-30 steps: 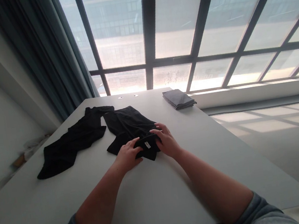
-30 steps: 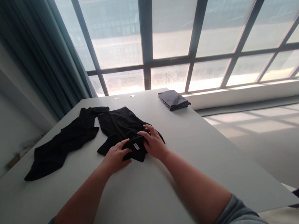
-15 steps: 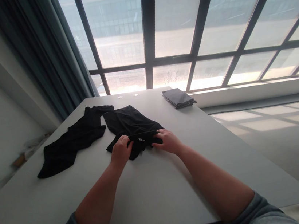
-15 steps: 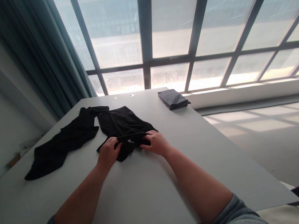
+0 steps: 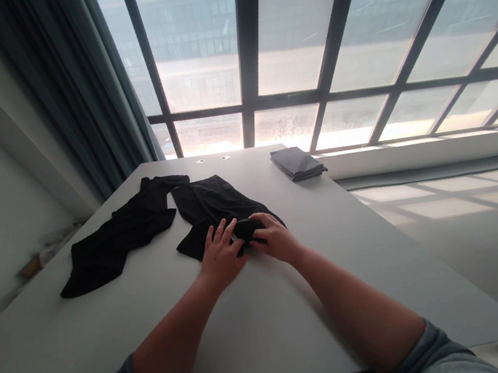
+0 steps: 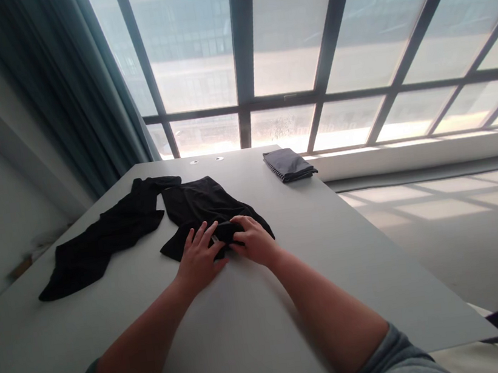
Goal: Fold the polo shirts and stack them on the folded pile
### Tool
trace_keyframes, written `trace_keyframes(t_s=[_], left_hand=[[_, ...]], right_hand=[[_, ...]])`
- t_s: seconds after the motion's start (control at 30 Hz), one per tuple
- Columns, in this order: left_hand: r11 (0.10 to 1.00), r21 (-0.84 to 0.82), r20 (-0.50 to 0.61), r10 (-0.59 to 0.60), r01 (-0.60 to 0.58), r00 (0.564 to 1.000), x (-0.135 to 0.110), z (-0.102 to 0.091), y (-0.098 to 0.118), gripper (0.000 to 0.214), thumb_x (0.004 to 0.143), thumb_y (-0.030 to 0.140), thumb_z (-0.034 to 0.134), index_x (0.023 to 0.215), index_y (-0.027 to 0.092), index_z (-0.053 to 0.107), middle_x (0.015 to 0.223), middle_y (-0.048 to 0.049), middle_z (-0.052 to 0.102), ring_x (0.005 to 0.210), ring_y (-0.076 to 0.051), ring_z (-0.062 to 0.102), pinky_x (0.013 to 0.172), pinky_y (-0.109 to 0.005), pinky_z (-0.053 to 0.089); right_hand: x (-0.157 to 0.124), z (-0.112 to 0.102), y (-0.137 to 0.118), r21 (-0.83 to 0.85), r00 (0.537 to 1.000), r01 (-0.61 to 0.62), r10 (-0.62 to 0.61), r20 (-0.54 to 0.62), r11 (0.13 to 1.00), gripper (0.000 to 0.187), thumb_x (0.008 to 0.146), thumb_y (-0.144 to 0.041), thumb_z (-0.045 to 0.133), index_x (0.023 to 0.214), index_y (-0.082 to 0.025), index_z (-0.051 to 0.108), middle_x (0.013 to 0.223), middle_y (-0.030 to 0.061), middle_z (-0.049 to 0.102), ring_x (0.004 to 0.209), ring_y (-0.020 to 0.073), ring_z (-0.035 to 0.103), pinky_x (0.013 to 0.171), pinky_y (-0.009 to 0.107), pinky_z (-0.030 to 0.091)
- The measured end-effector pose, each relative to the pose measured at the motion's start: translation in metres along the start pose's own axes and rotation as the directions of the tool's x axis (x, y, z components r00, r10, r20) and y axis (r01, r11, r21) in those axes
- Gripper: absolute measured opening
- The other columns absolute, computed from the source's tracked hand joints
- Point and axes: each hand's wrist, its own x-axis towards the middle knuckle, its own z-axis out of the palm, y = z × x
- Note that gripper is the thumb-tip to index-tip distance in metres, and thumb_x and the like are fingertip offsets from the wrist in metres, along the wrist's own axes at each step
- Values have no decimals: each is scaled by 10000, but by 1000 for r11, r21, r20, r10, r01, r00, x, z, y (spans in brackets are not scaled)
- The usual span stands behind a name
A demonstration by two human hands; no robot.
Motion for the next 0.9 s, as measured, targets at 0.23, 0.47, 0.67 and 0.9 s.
trace_keyframes(t_s=[0.23,0.47,0.67,0.9], left_hand=[[987,-124,6,-100,100,995,2,12,-18,164,1036,262,568,969,232,714,1221,-50,729,1163,-249,669,1227,-589,301],[993,-72,62,-90,94,994,4,11,-19,60,925,162,656,948,215,638,979,-55,692,934,-237,661,941,-405,493],[997,-65,138,-35,44,990,4,10,-20,288,839,16,563,1001,243,635,999,-43,653,922,-226,640,837,-354,507],[974,-227,57,10,3,998,2,6,-33,209,933,136,600,1104,248,643,1117,-42,692,974,-213,677,864,-343,522]], right_hand=[[0,-3,-6,218,994,26,-49,102,976,119,932,-217,744,841,-155,699,1383,104,572,1176,222,628,1072,391,539],[-2,0,-7,315,988,-40,-9,151,948,65,875,-176,774,857,-170,712,1400,94,583,1184,228,639,1046,373,544],[-8,11,2,319,961,-87,-5,278,944,131,816,-138,802,911,-169,718,1111,59,659,897,155,646,816,251,537],[-5,7,6,287,989,-107,74,124,952,92,873,-188,752,925,-162,681,980,40,621,859,141,589,777,230,475]])
